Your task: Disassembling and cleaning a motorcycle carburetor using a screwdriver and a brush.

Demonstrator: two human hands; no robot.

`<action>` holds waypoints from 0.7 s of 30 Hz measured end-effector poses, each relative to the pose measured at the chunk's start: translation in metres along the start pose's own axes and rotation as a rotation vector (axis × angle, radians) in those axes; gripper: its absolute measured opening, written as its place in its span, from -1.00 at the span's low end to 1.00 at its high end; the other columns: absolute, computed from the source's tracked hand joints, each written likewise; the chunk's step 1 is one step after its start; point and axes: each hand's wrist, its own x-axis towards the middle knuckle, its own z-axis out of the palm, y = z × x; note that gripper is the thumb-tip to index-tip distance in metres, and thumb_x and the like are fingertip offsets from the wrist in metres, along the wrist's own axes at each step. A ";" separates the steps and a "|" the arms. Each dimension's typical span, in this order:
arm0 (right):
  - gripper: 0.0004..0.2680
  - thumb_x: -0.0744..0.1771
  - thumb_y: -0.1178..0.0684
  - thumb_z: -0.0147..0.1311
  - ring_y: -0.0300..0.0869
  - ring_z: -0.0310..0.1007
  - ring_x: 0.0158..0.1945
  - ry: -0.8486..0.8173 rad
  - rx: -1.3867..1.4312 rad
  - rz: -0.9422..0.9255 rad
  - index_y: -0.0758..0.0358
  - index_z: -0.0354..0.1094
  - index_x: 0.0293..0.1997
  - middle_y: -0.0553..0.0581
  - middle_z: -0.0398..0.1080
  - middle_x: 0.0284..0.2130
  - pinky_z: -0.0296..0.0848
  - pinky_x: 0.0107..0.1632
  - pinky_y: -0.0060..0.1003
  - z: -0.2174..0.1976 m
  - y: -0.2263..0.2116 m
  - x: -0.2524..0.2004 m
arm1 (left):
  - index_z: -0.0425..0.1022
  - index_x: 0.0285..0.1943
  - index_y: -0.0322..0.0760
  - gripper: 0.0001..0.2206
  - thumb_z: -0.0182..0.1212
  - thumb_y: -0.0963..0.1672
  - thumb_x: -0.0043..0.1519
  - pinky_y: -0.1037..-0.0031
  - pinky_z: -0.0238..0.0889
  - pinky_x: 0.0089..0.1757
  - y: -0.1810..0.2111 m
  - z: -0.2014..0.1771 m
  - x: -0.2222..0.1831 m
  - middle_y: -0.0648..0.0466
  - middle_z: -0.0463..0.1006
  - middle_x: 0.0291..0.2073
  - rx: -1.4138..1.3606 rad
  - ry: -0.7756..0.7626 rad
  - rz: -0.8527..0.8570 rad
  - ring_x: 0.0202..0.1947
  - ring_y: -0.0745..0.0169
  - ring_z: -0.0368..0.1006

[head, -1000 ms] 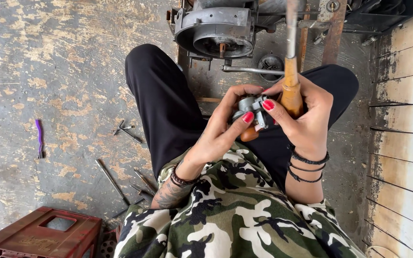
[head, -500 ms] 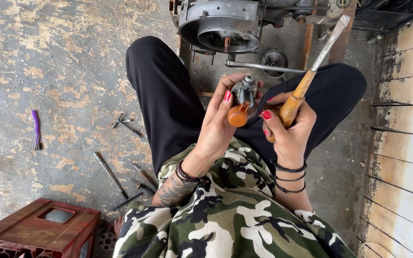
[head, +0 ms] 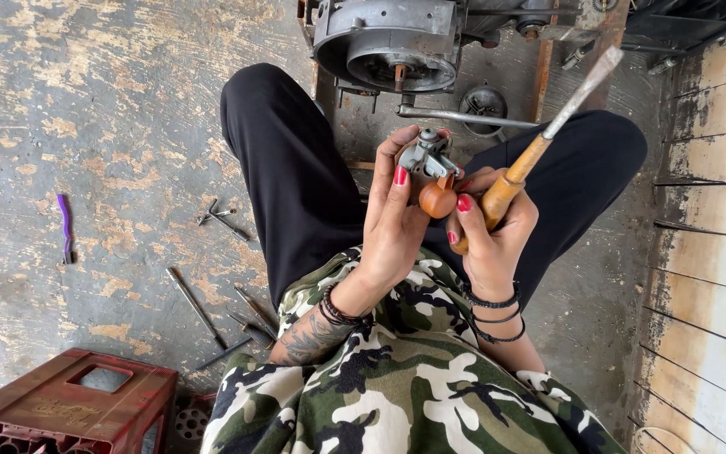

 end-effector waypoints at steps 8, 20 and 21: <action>-0.61 0.20 0.06 0.40 -0.28 0.38 -0.67 -0.023 -0.067 -0.055 0.65 0.28 -0.14 0.25 0.28 -0.47 0.29 -0.61 -0.47 -0.012 -0.003 -0.006 | -0.02 0.52 -0.35 -0.53 -0.09 -0.06 0.50 0.02 0.11 0.35 0.004 0.011 -0.001 -0.20 0.23 0.38 0.224 -0.099 0.161 0.40 -0.03 0.22; -0.70 0.29 0.03 0.20 -0.18 0.37 -0.66 0.006 -0.218 -0.156 0.60 0.30 -0.13 0.27 0.32 -0.54 0.32 -0.29 -0.38 -0.017 -0.025 0.007 | -0.17 0.66 -0.27 -0.28 0.11 0.00 0.40 0.09 0.19 0.37 0.027 0.021 -0.001 -0.33 0.20 0.46 0.084 -0.207 -0.119 0.45 -0.17 0.25; -0.67 0.32 -0.14 0.15 -0.22 0.30 -0.65 0.039 -0.392 -0.148 0.44 0.34 -0.14 0.15 0.33 -0.64 0.33 0.08 -0.31 -0.010 -0.036 0.009 | -0.12 0.65 -0.22 -0.19 0.23 0.09 0.33 0.12 0.23 0.38 0.030 0.019 -0.001 -0.34 0.23 0.47 0.047 -0.201 -0.256 0.43 -0.18 0.30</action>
